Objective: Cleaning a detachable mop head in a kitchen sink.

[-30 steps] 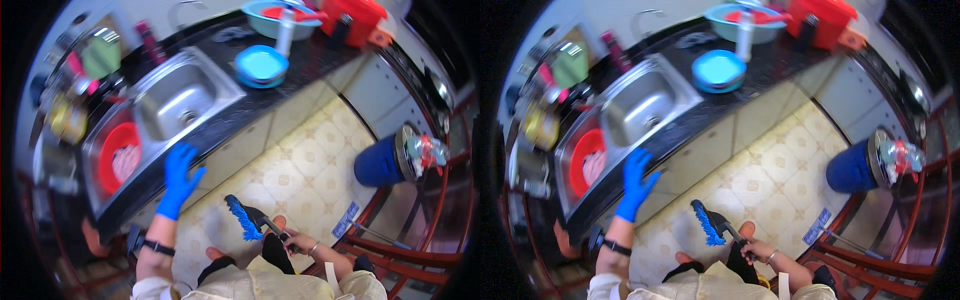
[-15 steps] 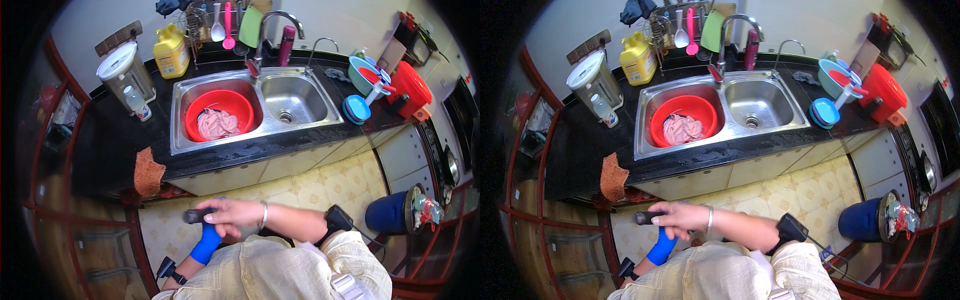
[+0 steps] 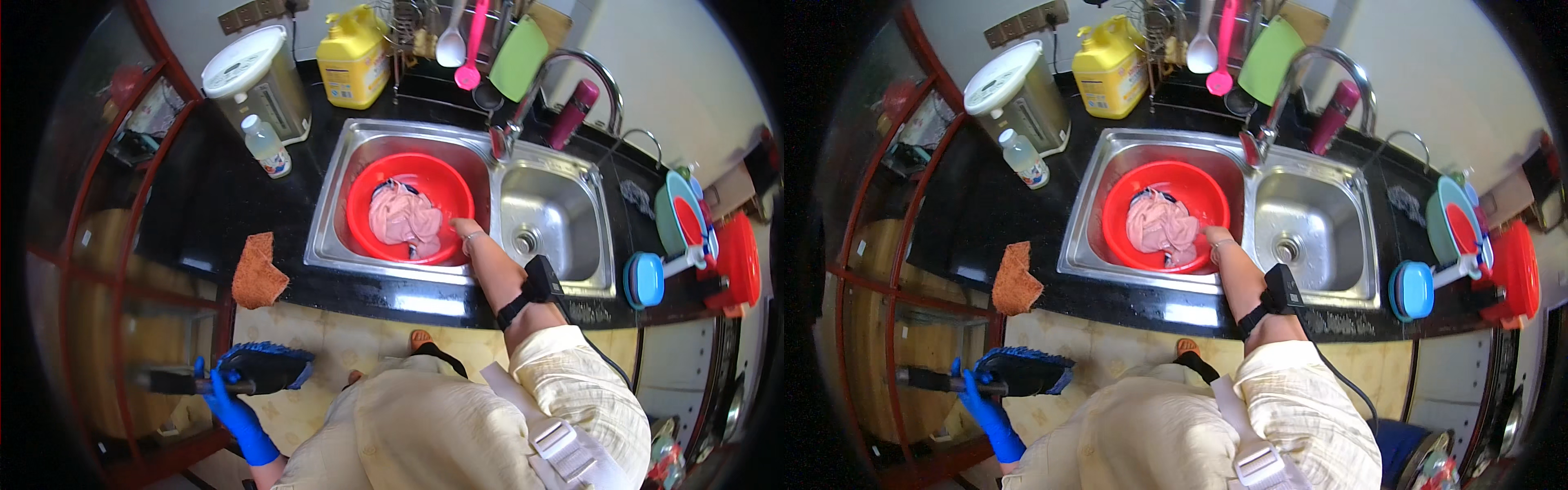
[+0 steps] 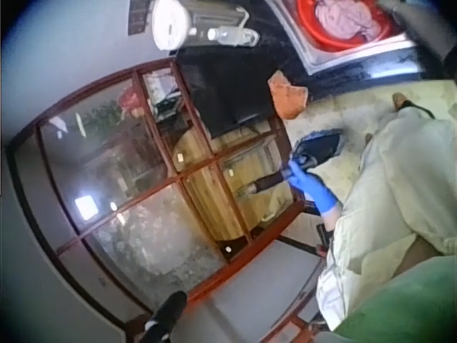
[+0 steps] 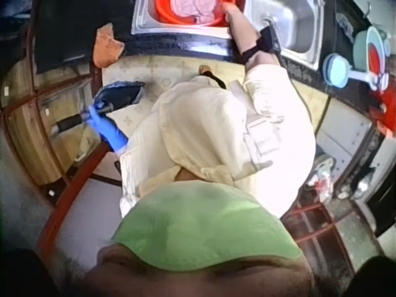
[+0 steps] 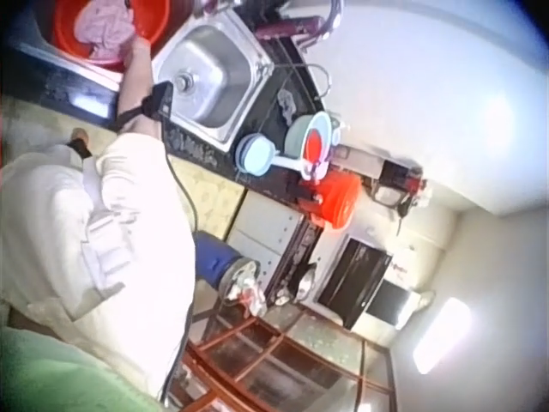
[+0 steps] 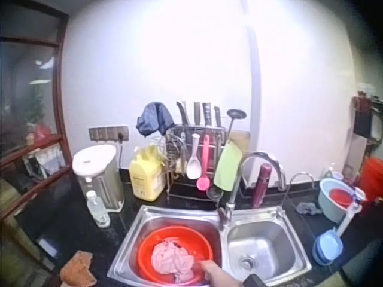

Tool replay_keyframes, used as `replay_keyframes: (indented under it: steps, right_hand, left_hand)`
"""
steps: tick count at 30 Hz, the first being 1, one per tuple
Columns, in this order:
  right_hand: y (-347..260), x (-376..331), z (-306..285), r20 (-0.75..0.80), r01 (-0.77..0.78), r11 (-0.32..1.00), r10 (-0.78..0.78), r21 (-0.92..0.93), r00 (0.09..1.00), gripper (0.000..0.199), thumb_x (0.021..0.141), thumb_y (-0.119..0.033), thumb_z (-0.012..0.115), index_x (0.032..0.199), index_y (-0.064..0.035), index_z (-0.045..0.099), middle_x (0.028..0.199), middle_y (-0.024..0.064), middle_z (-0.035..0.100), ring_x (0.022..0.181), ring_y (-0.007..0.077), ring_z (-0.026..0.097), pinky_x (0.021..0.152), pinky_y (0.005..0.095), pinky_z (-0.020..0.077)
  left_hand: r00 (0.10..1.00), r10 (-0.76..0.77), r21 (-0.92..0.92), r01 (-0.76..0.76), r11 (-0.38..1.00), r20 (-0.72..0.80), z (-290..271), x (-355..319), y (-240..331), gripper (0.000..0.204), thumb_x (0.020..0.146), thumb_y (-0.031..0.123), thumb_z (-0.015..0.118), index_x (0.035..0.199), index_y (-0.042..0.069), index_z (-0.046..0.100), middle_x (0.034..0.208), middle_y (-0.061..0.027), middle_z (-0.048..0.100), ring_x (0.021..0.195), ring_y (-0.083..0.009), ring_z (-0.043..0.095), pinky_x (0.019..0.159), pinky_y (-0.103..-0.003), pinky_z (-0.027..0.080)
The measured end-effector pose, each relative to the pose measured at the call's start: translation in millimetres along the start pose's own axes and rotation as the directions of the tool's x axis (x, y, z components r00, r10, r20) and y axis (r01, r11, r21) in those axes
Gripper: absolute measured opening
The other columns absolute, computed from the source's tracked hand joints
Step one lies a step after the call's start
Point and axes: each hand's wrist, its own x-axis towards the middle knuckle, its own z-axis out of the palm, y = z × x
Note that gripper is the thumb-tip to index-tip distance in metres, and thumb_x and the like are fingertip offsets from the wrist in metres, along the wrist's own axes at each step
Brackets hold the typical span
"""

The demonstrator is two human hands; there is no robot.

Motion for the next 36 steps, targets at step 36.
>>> replay_keyframes:
  steps: [36]
  right_hand:
    - [-11.1,-119.9,-60.0,0.052,0.033,0.816,-0.077,0.577,0.996,0.02,0.065,0.005,0.055,0.085,0.0048,0.054,0.075,0.0128,0.059,0.062,0.025,0.062,0.053,0.0378,0.0564]
  left_hand:
    - [0.94,0.285,0.344,-0.209,0.915,-0.189,4.2,25.5,71.6,0.034,0.082,0.021,0.057,0.102,-0.007,0.057,0.099,-0.0168,0.055,0.085,-0.0239,0.05,0.078,-0.034,0.042]
